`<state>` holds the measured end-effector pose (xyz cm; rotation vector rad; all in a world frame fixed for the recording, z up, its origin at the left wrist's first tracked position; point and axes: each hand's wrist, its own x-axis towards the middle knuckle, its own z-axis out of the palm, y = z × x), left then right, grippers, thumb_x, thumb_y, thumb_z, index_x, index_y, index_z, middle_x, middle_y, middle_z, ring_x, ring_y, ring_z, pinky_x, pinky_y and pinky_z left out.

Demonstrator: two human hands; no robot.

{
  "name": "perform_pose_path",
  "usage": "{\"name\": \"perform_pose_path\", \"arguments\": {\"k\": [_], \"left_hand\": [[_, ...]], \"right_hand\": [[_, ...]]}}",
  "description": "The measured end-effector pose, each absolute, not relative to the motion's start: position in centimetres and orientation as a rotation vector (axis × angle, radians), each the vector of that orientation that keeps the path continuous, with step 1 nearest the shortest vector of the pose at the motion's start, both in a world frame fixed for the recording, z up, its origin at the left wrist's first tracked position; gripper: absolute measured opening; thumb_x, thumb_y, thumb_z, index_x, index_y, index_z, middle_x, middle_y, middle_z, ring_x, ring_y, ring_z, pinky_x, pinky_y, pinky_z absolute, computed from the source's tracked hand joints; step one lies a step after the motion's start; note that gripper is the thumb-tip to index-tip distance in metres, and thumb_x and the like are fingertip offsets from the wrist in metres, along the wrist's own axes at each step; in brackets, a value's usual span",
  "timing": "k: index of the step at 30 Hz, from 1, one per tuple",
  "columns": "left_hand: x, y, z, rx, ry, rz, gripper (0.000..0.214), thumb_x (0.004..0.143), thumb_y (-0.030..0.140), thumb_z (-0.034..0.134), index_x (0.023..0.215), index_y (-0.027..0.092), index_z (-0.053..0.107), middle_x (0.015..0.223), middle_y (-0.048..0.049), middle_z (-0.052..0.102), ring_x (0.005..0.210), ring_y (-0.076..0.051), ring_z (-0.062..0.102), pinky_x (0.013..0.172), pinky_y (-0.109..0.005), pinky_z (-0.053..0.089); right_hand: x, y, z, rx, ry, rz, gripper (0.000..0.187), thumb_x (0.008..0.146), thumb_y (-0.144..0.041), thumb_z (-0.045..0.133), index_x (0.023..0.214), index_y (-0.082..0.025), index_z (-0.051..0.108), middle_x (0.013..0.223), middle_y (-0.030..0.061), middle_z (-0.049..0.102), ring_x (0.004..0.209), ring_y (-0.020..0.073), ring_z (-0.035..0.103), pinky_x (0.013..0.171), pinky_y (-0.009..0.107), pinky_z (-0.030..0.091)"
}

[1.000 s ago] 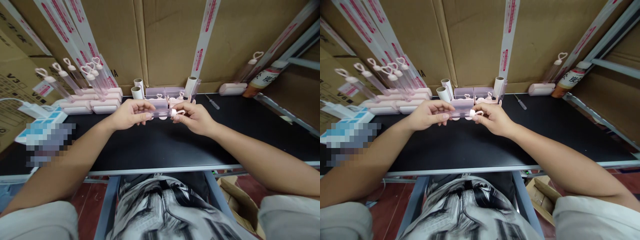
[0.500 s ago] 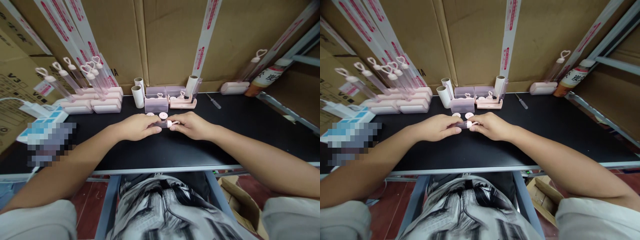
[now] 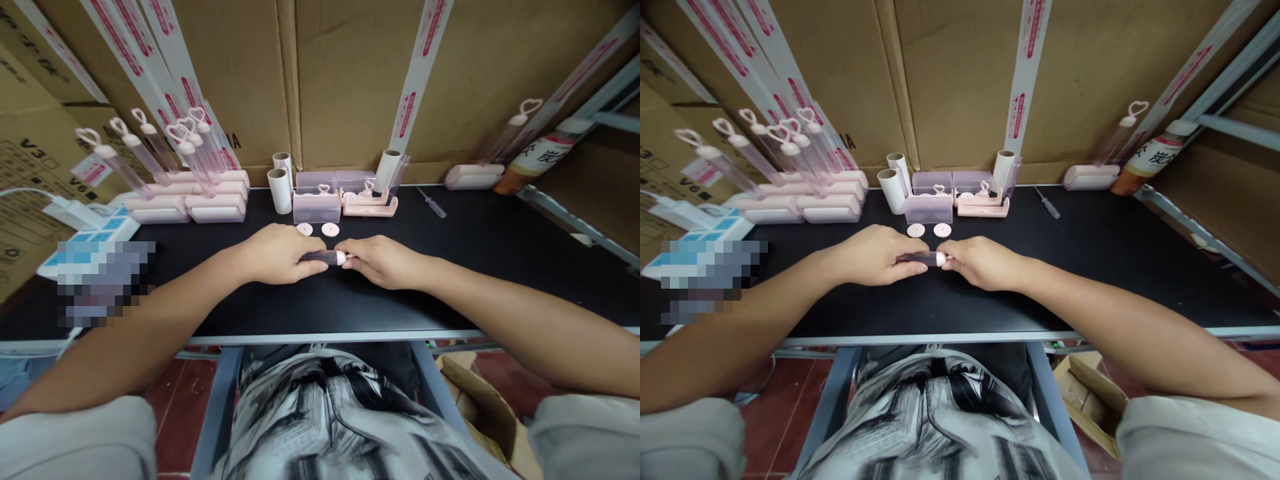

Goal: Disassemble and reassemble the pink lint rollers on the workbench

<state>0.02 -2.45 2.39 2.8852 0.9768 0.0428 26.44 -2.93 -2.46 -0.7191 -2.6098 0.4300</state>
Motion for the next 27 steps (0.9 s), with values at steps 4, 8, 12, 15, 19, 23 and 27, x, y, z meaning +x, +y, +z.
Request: {"name": "perform_pose_path", "arguments": {"k": [4,8,12,15,19,23,27], "left_hand": [[0.0,-2.0,1.8,2.888,0.963,0.105,0.036,0.101,0.050,0.054,0.112,0.023,0.075,0.085,-0.0039,0.075,0.071,-0.018,0.066,0.063,-0.028,0.035],[0.0,-1.8,1.4,2.860,0.936,0.175,0.037,0.101,0.049,0.053,0.113,0.021,0.074,0.081,-0.0035,0.073,0.068,-0.018,0.063,0.063,-0.027,0.036],[0.0,-1.8,1.5,2.806,0.892,0.289,0.040,0.102,0.049,0.051,0.113,0.017,0.073,0.075,-0.0024,0.069,0.062,-0.016,0.058,0.062,-0.027,0.037],[0.0,-2.0,1.8,2.792,0.855,0.308,0.039,0.101,0.047,0.052,0.112,0.018,0.074,0.074,-0.0016,0.067,0.061,-0.015,0.057,0.063,-0.026,0.038],[0.1,-2.2,2.1,2.800,0.880,0.303,0.038,0.101,0.047,0.053,0.109,0.018,0.075,0.072,-0.0014,0.067,0.061,-0.015,0.056,0.063,-0.026,0.037],[0.1,-2.3,2.4,2.800,0.921,0.255,0.038,0.100,0.048,0.053,0.109,0.019,0.076,0.073,-0.0020,0.067,0.062,-0.016,0.057,0.062,-0.027,0.036],[0.2,-2.3,2.4,2.781,0.923,0.272,0.037,0.101,0.047,0.053,0.108,0.018,0.076,0.073,-0.0017,0.066,0.060,-0.015,0.055,0.062,-0.027,0.036]], "right_hand": [[26.5,-2.7,-2.7,-0.682,-2.566,0.401,0.018,0.105,-0.025,0.050,0.112,-0.017,0.065,0.084,0.0056,0.072,0.070,0.0181,0.067,0.069,0.027,0.048],[26.7,-2.7,-2.5,-0.668,-2.545,0.352,0.017,0.105,-0.025,0.051,0.112,-0.018,0.065,0.083,0.0046,0.072,0.069,0.0175,0.066,0.068,0.026,0.047],[26.8,-3.0,-2.2,-0.664,-2.471,0.273,0.017,0.105,-0.025,0.051,0.114,-0.017,0.064,0.085,0.0056,0.072,0.069,0.0175,0.066,0.066,0.025,0.047],[26.8,-3.2,-1.9,-0.655,-2.498,0.270,0.016,0.105,-0.024,0.051,0.113,-0.018,0.064,0.084,0.0050,0.072,0.069,0.0177,0.066,0.067,0.025,0.048],[26.8,-3.4,-1.7,-0.696,-2.513,0.264,0.017,0.105,-0.024,0.051,0.113,-0.019,0.064,0.085,0.0057,0.073,0.072,0.0190,0.068,0.067,0.026,0.048],[26.8,-3.4,-1.7,-0.715,-2.527,0.234,0.016,0.105,-0.023,0.050,0.111,-0.018,0.064,0.087,0.0070,0.075,0.074,0.0198,0.070,0.068,0.027,0.049],[26.9,-3.4,-1.7,-0.727,-2.519,0.211,0.018,0.105,-0.023,0.050,0.114,-0.018,0.065,0.091,0.0081,0.077,0.077,0.0209,0.072,0.071,0.028,0.050]]}}
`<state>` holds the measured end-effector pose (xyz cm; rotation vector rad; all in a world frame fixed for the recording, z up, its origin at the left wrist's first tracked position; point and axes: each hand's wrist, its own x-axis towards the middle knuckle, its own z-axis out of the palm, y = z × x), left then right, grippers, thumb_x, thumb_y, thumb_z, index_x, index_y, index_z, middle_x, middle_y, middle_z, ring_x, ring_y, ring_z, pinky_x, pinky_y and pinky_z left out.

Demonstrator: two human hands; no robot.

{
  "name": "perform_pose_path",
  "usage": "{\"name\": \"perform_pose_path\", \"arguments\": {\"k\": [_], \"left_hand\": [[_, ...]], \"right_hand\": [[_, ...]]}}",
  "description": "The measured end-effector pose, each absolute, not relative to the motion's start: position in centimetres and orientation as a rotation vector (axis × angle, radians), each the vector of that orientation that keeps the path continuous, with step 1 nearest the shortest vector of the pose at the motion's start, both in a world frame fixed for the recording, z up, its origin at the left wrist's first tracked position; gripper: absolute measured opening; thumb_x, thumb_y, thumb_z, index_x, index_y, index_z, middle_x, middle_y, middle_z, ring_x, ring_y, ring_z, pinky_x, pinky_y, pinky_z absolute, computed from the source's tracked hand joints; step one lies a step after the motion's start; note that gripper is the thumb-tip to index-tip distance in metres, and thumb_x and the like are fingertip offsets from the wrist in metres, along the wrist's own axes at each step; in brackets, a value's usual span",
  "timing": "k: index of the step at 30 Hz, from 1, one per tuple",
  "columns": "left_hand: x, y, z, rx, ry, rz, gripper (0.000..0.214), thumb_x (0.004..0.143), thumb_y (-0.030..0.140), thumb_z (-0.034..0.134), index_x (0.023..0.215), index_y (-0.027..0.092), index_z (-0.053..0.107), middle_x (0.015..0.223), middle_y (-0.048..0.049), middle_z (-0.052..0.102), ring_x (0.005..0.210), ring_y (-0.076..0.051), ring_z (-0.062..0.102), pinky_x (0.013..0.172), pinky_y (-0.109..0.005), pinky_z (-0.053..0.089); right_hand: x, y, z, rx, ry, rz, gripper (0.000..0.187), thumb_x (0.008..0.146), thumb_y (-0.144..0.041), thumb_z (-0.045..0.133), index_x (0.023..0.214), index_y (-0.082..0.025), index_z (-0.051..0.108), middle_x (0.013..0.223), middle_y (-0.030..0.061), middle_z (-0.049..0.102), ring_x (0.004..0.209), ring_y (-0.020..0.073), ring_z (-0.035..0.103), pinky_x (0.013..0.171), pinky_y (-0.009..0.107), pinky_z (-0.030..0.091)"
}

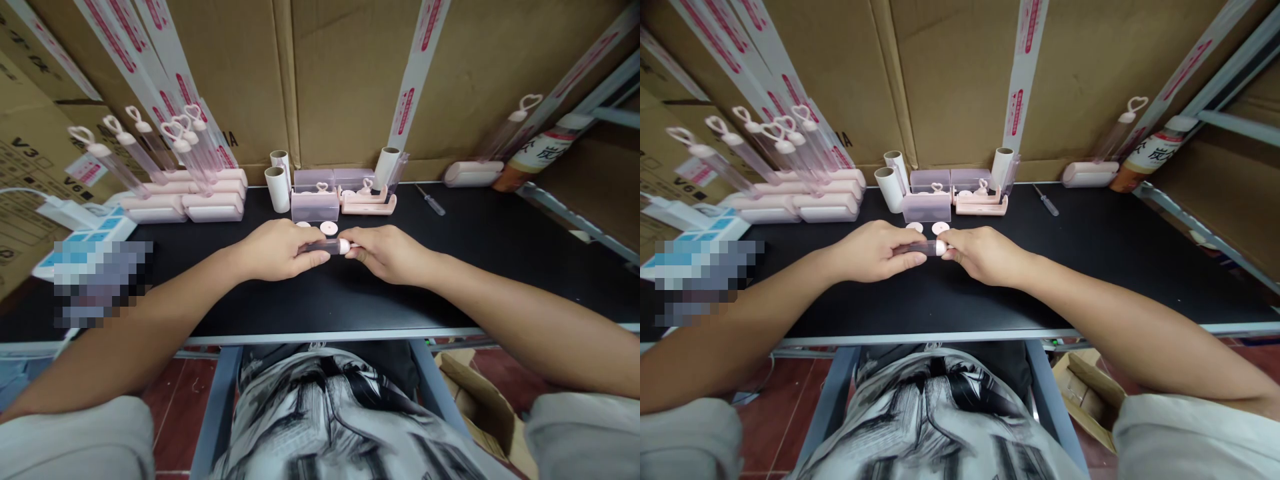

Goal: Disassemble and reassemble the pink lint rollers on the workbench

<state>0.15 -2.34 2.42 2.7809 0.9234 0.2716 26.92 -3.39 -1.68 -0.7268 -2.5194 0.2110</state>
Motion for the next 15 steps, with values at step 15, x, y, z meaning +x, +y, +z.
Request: {"name": "perform_pose_path", "arguments": {"k": [15], "left_hand": [[-0.16,-1.77,2.30,2.462,0.752,0.212,0.046,0.103,0.054,0.049,0.089,0.016,0.070,0.067,0.0015,0.054,0.060,-0.012,0.048,0.058,-0.025,0.036]], "right_hand": [[27.03,-3.69,-1.19,-0.549,-2.551,-0.094,0.018,0.106,-0.019,0.050,0.113,-0.018,0.066,0.083,0.0045,0.071,0.071,0.0171,0.064,0.067,0.028,0.045]]}}
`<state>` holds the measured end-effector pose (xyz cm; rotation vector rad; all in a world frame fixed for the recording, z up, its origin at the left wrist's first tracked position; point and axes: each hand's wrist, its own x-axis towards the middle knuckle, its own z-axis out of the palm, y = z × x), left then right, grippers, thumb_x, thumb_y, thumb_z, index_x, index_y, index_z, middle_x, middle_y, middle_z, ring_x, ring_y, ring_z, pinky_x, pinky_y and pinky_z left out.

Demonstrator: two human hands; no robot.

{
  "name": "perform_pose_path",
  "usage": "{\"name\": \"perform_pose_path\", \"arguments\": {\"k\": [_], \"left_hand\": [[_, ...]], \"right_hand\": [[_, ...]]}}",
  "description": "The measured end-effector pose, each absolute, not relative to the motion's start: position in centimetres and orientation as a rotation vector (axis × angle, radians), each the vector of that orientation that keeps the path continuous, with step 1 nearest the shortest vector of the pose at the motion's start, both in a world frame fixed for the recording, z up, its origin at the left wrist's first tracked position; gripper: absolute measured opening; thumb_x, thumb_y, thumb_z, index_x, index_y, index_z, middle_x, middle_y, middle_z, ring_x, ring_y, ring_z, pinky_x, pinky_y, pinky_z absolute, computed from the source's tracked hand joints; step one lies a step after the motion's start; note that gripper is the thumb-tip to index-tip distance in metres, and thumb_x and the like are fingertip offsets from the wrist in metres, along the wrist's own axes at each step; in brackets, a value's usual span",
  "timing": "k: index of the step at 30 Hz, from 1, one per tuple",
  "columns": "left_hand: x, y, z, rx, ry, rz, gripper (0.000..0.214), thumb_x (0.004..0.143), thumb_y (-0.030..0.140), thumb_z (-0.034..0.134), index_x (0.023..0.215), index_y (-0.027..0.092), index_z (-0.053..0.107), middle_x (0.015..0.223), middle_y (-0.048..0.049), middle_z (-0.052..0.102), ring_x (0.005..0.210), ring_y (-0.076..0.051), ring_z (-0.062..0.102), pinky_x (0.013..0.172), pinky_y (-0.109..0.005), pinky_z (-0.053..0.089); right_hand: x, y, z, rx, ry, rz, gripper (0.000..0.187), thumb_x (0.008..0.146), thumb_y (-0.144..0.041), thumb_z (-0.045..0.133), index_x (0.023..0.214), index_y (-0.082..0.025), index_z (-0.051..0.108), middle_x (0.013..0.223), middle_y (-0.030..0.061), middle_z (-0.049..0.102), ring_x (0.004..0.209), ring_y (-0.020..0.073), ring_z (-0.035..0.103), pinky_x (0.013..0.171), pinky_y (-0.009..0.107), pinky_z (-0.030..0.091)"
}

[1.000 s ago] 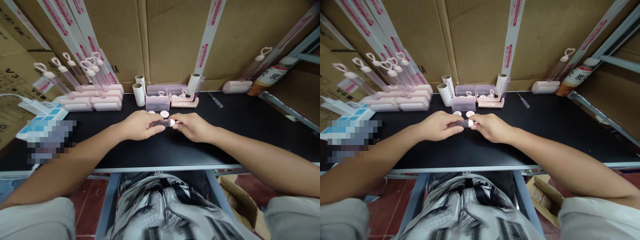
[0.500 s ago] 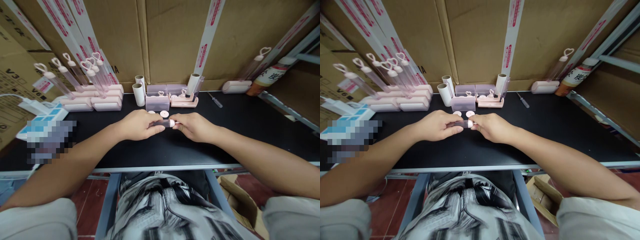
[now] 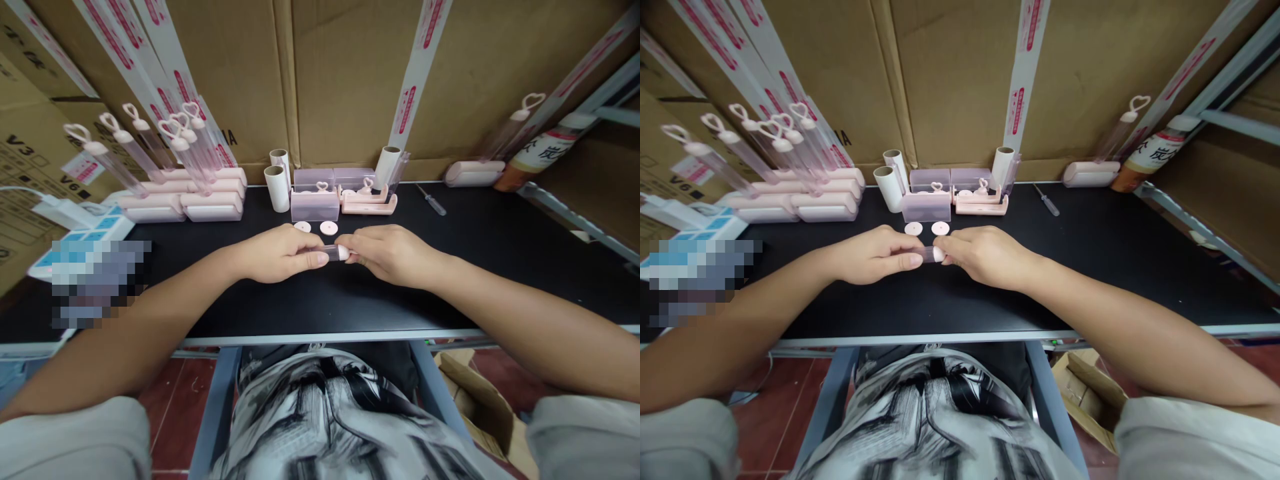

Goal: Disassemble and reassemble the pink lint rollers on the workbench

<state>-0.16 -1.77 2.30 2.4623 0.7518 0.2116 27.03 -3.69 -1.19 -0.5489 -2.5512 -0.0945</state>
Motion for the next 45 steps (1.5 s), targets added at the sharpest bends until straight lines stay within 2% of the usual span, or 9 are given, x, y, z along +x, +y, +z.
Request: {"name": "perform_pose_path", "arguments": {"k": [4,9,13,15,18,20,27,35,45], "left_hand": [[-0.2,-1.7,2.1,2.189,0.724,0.174,0.052,0.104,0.061,0.048,0.084,0.015,0.066,0.062,0.0030,0.050,0.055,-0.010,0.044,0.052,-0.022,0.035],[-0.1,-1.5,1.5,1.936,0.731,0.175,0.053,0.101,0.064,0.055,0.090,0.014,0.068,0.062,0.0005,0.057,0.054,-0.011,0.056,0.050,-0.021,0.046],[-0.1,-1.2,1.1,1.819,0.674,0.139,0.054,0.096,0.067,0.063,0.090,0.014,0.068,0.094,-0.0133,0.075,0.084,-0.020,0.074,0.059,-0.023,0.058],[-0.1,-1.2,1.0,1.733,0.696,0.089,0.055,0.093,0.071,0.064,0.094,0.015,0.065,0.098,-0.0142,0.076,0.082,-0.021,0.076,0.054,-0.024,0.058],[-0.2,-1.5,1.4,1.715,0.750,0.011,0.057,0.095,0.073,0.060,0.100,0.016,0.061,0.073,-0.0039,0.069,0.048,-0.011,0.059,0.041,-0.019,0.045],[-0.2,-1.6,1.6,1.803,0.731,0.032,0.056,0.098,0.071,0.057,0.100,0.015,0.062,0.063,0.0018,0.060,0.042,-0.007,0.047,0.040,-0.017,0.037],[-0.1,-1.5,1.4,2.006,0.612,0.150,0.050,0.103,0.061,0.053,0.095,0.013,0.064,0.061,0.0032,0.053,0.055,-0.009,0.044,0.054,-0.020,0.036],[-0.1,-1.9,1.6,2.077,0.599,0.125,0.047,0.103,0.058,0.050,0.089,0.015,0.060,0.064,0.0037,0.049,0.057,-0.010,0.042,0.054,-0.023,0.034],[0.0,-2.3,2.1,2.393,0.720,0.162,0.040,0.100,0.052,0.051,0.089,0.016,0.062,0.071,0.0020,0.052,0.064,-0.012,0.046,0.060,-0.025,0.036]], "right_hand": [[27.1,-3.9,-0.9,-0.537,-2.549,-0.201,0.020,0.107,-0.019,0.050,0.115,-0.017,0.067,0.080,0.0038,0.068,0.068,0.0169,0.060,0.065,0.029,0.043],[27.0,-3.9,-0.8,-0.519,-2.531,-0.197,0.023,0.107,-0.019,0.050,0.120,-0.018,0.069,0.082,0.0049,0.069,0.070,0.0170,0.061,0.067,0.029,0.046],[27.0,-3.8,-1.1,-0.500,-2.538,-0.234,0.025,0.110,-0.025,0.048,0.118,-0.018,0.070,0.085,0.0067,0.071,0.074,0.0177,0.064,0.069,0.029,0.048],[27.0,-3.7,-1.2,-0.476,-2.533,-0.253,0.025,0.110,-0.026,0.049,0.120,-0.018,0.070,0.086,0.0068,0.072,0.074,0.0177,0.065,0.069,0.029,0.049],[27.0,-3.8,-1.0,-0.441,-2.506,-0.267,0.023,0.109,-0.024,0.051,0.121,-0.016,0.069,0.085,0.0066,0.072,0.073,0.0177,0.065,0.070,0.029,0.049],[26.9,-3.9,-0.8,-0.430,-2.490,-0.226,0.020,0.108,-0.021,0.052,0.119,-0.014,0.068,0.084,0.0067,0.072,0.073,0.0178,0.066,0.070,0.029,0.050],[26.5,-4.0,-1.5,-0.457,-2.497,0.013,0.015,0.109,-0.023,0.051,0.114,-0.017,0.063,0.088,0.0046,0.074,0.075,0.0160,0.070,0.071,0.026,0.052],[26.3,-3.9,-2.2,-0.426,-2.471,0.072,0.014,0.110,-0.025,0.050,0.112,-0.018,0.061,0.086,0.0032,0.075,0.072,0.0149,0.071,0.068,0.024,0.052],[26.4,-3.7,-2.9,-0.552,-2.459,0.127,0.028,0.113,-0.039,0.045,0.102,-0.018,0.061,0.077,0.0040,0.072,0.063,0.0154,0.066,0.061,0.025,0.045]]}}
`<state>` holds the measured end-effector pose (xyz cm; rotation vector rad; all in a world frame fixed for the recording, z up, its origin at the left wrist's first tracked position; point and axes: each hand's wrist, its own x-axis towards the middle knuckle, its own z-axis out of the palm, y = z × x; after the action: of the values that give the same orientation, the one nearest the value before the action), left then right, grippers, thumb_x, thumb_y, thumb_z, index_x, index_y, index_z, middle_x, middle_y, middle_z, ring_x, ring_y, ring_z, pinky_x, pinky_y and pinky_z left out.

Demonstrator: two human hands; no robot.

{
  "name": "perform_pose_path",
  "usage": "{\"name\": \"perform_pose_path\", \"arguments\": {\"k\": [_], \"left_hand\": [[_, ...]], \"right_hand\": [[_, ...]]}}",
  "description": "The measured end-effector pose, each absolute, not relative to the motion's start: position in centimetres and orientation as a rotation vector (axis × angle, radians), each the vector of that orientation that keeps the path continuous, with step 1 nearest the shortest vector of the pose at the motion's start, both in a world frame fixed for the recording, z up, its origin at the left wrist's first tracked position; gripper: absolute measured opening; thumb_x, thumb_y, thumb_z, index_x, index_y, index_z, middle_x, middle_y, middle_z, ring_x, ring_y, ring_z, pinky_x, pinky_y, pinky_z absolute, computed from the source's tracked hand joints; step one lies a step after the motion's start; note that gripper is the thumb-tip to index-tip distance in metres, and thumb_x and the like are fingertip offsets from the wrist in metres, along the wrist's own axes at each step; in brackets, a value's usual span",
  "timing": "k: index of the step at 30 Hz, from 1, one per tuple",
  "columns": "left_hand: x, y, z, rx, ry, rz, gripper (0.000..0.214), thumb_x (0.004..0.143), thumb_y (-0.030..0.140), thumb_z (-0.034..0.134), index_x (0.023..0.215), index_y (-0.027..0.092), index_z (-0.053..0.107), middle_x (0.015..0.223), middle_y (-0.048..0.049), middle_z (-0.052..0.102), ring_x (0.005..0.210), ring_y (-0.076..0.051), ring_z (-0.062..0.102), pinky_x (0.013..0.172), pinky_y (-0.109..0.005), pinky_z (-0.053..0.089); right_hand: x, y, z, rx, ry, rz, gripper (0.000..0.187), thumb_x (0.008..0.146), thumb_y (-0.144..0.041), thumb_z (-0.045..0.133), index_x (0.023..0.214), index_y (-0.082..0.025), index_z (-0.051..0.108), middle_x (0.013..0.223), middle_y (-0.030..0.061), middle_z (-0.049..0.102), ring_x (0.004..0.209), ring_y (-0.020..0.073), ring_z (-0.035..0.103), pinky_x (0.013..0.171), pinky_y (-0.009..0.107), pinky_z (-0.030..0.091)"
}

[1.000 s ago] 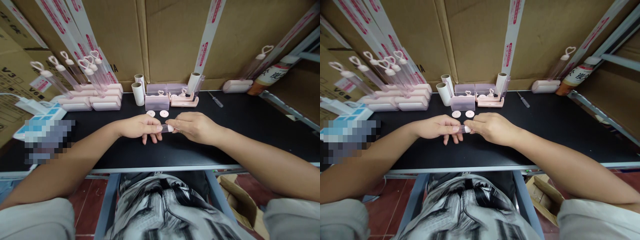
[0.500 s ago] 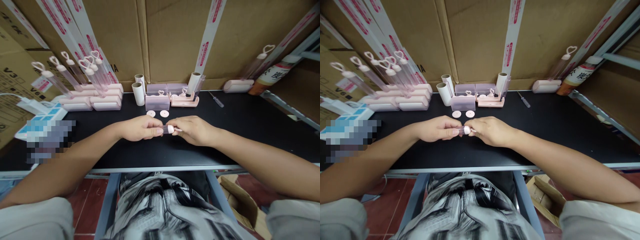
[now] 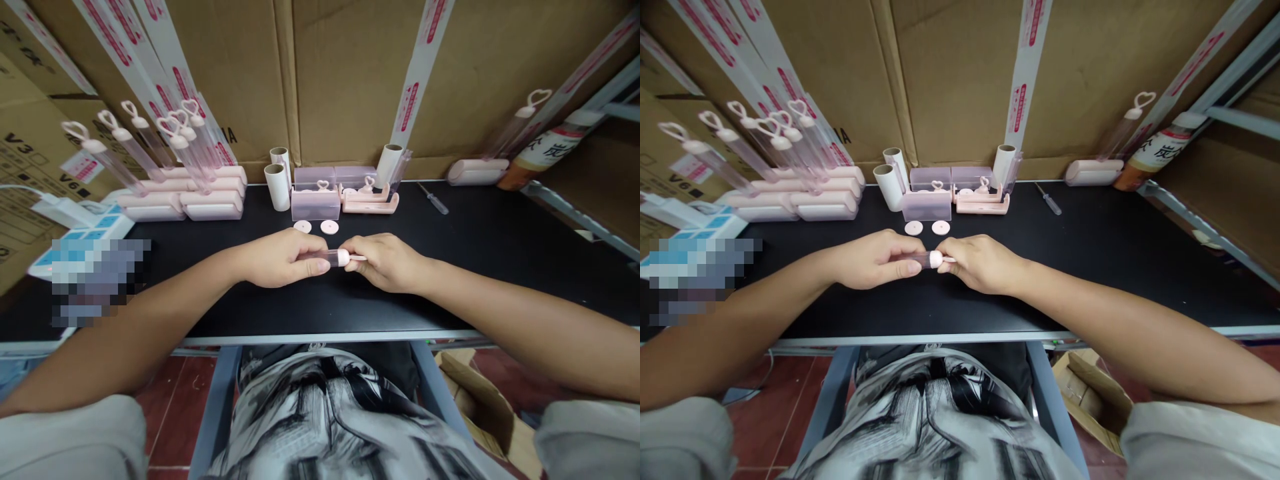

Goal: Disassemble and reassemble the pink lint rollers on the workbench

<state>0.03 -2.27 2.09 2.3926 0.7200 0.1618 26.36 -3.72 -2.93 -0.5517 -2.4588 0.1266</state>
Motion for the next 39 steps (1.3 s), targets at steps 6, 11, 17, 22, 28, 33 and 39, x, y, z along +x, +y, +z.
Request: {"name": "perform_pose_path", "arguments": {"k": [6,11,17,22,28,33,39], "left_hand": [[0.3,-2.4,1.9,2.576,0.794,0.256,0.033,0.098,0.045,0.055,0.093,0.015,0.069,0.068,0.0010,0.057,0.060,-0.013,0.049,0.061,-0.026,0.035],[0.3,-2.2,1.2,2.710,0.812,0.384,0.028,0.096,0.041,0.061,0.096,0.016,0.074,0.069,0.0005,0.063,0.060,-0.012,0.053,0.062,-0.026,0.035],[0.3,-2.2,0.8,2.795,0.832,0.490,0.026,0.097,0.039,0.064,0.105,0.019,0.078,0.080,-0.0009,0.073,0.071,-0.015,0.065,0.069,-0.028,0.040],[0.4,-1.9,0.5,2.843,0.903,0.393,0.029,0.098,0.042,0.062,0.108,0.020,0.078,0.094,-0.0043,0.079,0.089,-0.021,0.072,0.077,-0.030,0.045],[0.9,-1.8,-0.1,2.879,0.979,0.103,0.025,0.096,0.043,0.065,0.107,0.025,0.078,0.096,-0.0034,0.078,0.093,-0.022,0.071,0.073,-0.030,0.043],[1.6,-2.1,-0.4,2.864,1.061,0.024,0.032,0.097,0.048,0.065,0.113,0.023,0.078,0.106,-0.0065,0.077,0.102,-0.025,0.071,0.076,-0.032,0.046],[0.9,-1.3,0.2,2.801,1.098,0.026,0.040,0.095,0.050,0.067,0.120,0.021,0.078,0.105,-0.0073,0.077,0.093,-0.024,0.071,0.075,-0.031,0.046]], "right_hand": [[26.2,-3.8,-3.3,-0.654,-2.391,0.389,0.034,0.111,-0.047,0.046,0.099,-0.019,0.060,0.071,0.0016,0.070,0.058,0.0137,0.063,0.058,0.024,0.042],[26.0,-3.8,-3.2,-0.741,-2.296,0.683,0.035,0.110,-0.048,0.050,0.092,-0.020,0.060,0.064,-0.0015,0.067,0.054,0.0119,0.062,0.058,0.023,0.043],[25.8,-3.9,-3.1,-0.787,-2.190,0.937,0.046,0.107,-0.058,0.051,0.086,-0.019,0.063,0.062,-0.0016,0.066,0.048,0.0102,0.057,0.053,0.023,0.042],[25.7,-3.8,-3.1,-0.917,-2.144,1.115,0.055,0.103,-0.067,0.052,0.080,-0.018,0.061,0.062,-0.0007,0.064,0.046,0.0103,0.055,0.050,0.023,0.041],[26.2,-3.1,-2.1,-0.965,-2.473,0.862,0.045,0.101,-0.057,0.062,0.085,-0.016,0.072,0.067,0.0005,0.066,0.057,0.0120,0.055,0.056,0.024,0.037],[26.6,-2.6,-1.9,-1.009,-2.498,0.700,0.035,0.102,-0.046,0.062,0.099,-0.015,0.077,0.084,0.0050,0.076,0.069,0.0150,0.064,0.068,0.027,0.043],[27.4,-1.7,-1.6,-1.106,-2.596,0.512,0.029,0.101,-0.038,0.062,0.102,-0.015,0.080,0.096,0.0098,0.078,0.078,0.0190,0.067,0.071,0.029,0.044]]}}
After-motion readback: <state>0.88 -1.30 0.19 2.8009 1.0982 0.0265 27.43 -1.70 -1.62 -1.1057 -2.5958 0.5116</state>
